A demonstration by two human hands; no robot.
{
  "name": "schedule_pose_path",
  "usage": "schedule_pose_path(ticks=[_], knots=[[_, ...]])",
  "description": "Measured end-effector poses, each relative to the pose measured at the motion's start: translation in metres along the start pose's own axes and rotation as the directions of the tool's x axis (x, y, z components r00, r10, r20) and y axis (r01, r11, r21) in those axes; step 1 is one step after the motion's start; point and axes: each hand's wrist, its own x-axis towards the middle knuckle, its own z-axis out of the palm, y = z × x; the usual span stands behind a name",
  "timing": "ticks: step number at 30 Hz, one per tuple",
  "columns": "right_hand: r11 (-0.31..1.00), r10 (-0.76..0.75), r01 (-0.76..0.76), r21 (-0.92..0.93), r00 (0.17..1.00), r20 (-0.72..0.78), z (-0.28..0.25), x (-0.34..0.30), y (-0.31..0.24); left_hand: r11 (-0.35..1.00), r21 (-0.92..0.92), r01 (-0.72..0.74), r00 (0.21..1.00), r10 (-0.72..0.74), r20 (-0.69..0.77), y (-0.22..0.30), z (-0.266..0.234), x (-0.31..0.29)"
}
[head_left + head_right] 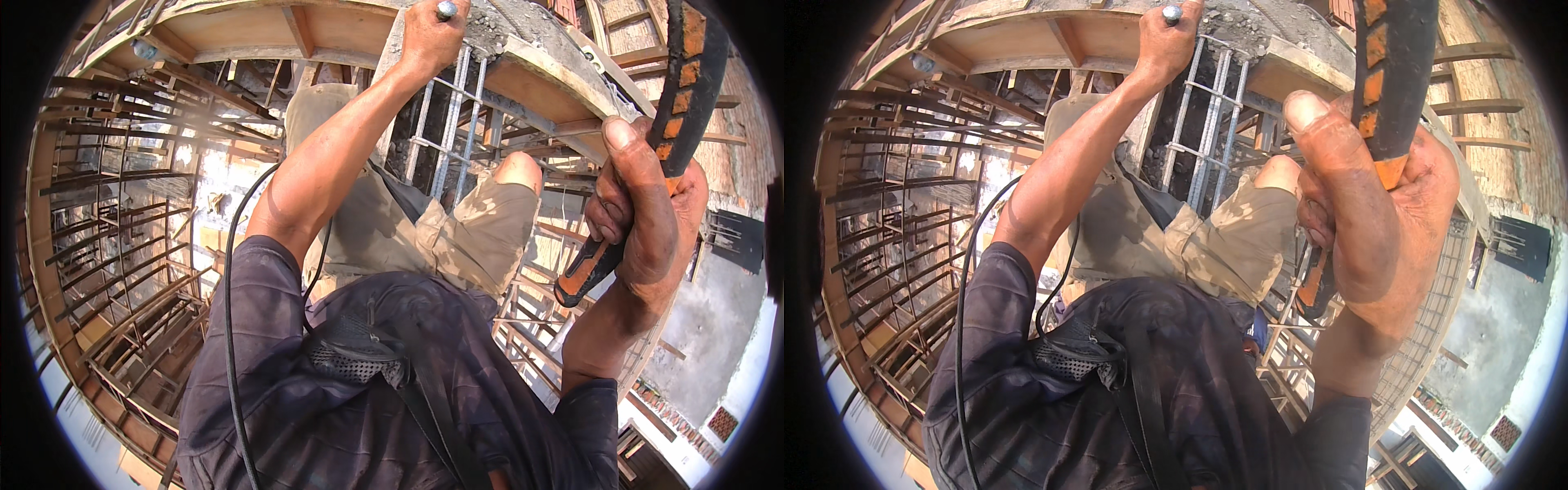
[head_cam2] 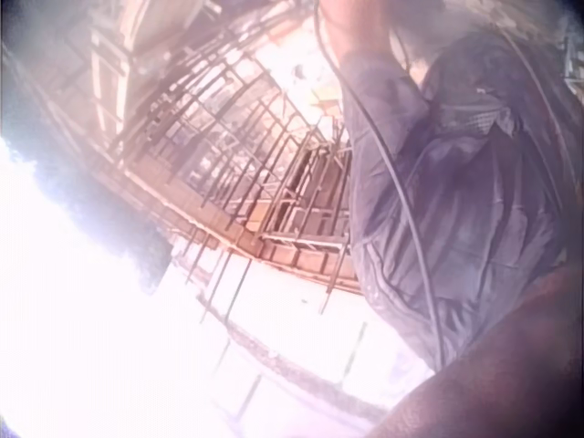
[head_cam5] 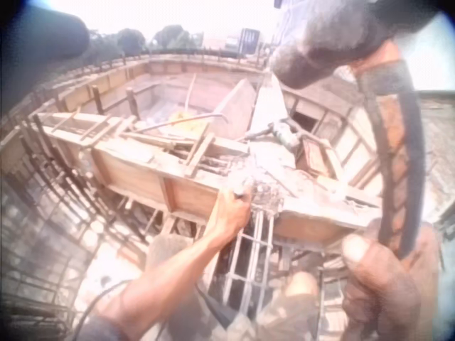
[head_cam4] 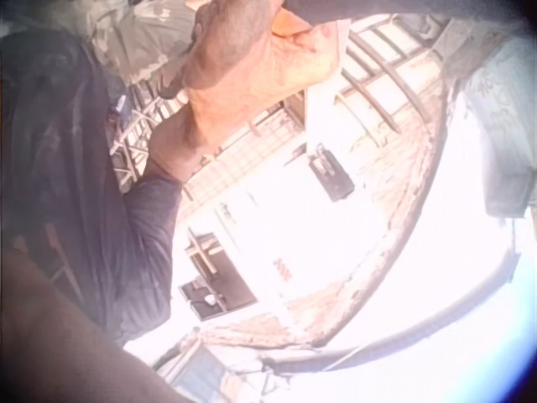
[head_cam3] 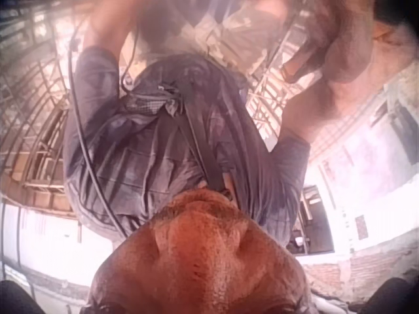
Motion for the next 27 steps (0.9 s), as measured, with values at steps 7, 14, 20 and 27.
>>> schedule_pose_path(ticks=[7, 14, 20, 27], knots=[[0.972, -0.092, 0.135, -0.194, 0.972, 0.216, 0.028, 0.051, 0.058, 0.996, -0.081, -0.027, 0.953, 0.050, 0.299, -0.005, -0.013, 0.020], [0.967, 0.065, 0.023, -0.254, 0.941, 0.332, 0.015, 0.032, 0.020, 0.979, 0.185, -0.088, 0.980, 0.052, 0.192, -0.010, -0.010, 0.014], [0.727, -0.680, 0.674, -0.129, 0.733, -0.004, -0.039, 0.065, -0.058, 0.998, -0.057, -0.010, 0.969, 0.024, 0.248, -0.004, 0.004, 0.027], [0.921, 0.314, -0.198, -0.336, 0.888, 0.335, 0.021, 0.062, 0.077, 0.975, 0.003, -0.223, 0.930, 0.212, 0.300, 0.003, -0.009, 0.027]])
